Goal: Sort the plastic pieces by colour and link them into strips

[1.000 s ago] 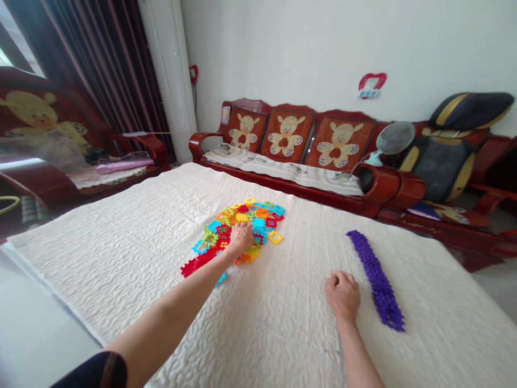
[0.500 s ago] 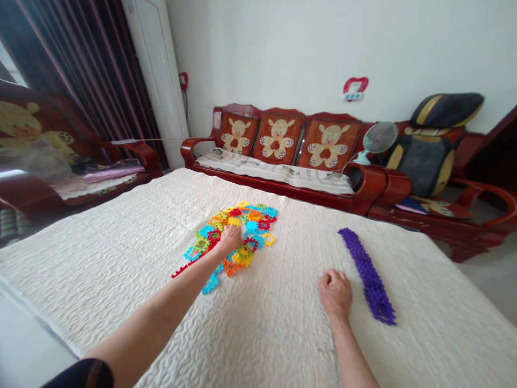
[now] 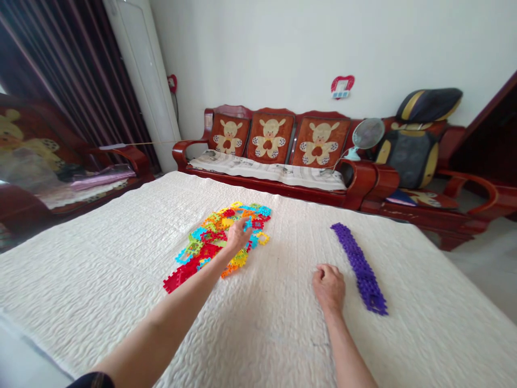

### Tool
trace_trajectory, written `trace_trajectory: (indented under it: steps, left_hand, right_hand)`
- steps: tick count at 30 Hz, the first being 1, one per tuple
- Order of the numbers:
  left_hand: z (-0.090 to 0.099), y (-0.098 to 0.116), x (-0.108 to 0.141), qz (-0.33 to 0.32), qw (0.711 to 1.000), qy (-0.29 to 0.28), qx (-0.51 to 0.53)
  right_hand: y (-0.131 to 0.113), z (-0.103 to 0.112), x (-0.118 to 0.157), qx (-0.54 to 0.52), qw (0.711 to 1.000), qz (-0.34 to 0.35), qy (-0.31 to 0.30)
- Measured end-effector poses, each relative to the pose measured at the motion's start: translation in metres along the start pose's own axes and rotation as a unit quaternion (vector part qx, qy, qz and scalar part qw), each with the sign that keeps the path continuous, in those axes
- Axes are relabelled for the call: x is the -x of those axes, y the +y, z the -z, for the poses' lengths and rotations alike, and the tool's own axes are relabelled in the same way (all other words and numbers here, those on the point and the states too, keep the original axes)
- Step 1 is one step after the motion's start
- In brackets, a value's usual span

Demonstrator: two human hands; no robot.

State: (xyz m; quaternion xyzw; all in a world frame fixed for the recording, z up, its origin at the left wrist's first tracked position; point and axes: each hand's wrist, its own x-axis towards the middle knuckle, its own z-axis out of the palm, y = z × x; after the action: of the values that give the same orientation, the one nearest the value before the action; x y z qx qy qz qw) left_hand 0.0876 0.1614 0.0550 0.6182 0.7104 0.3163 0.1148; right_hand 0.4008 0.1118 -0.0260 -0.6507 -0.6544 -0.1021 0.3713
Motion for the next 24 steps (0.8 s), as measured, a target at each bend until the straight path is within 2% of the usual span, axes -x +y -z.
trace_trajectory:
  steps: [3,5,8,11,14,17,21,24]
  left_hand:
    - [-0.021,0.021,-0.007,-0.012,0.999,-0.039,0.008]
    - [-0.025,0.025,-0.015,-0.027,0.999,-0.042,-0.004]
    - [-0.013,0.012,-0.028,-0.026,0.998,-0.031,-0.048]
    - [0.006,-0.017,-0.033,0.015,0.993,-0.028,-0.110]
    - [0.013,-0.042,-0.025,0.031,0.985,-0.059,-0.159]
    - [0.011,-0.055,-0.007,0.009,0.978,-0.081,-0.191]
    - [0.012,-0.055,0.016,-0.034,0.967,-0.091,-0.236]
    - [0.020,-0.050,0.019,-0.055,0.965,-0.096,-0.238]
  right_hand:
    - [0.000,0.001,0.000,-0.008,1.000,-0.002,-0.004]
    - [0.000,0.002,0.000,-0.014,1.000,-0.007,-0.012]
    - [-0.001,0.003,0.000,-0.015,1.000,-0.016,-0.021]
    - [-0.003,0.003,0.000,-0.010,1.000,-0.019,-0.021]
    - [-0.003,0.003,0.000,-0.004,1.000,-0.019,-0.020]
    - [-0.003,0.003,0.000,0.001,1.000,-0.015,-0.019]
    - [-0.003,0.004,-0.001,-0.001,1.000,-0.005,-0.018]
    - [-0.004,0.005,0.000,0.000,1.000,-0.008,-0.016]
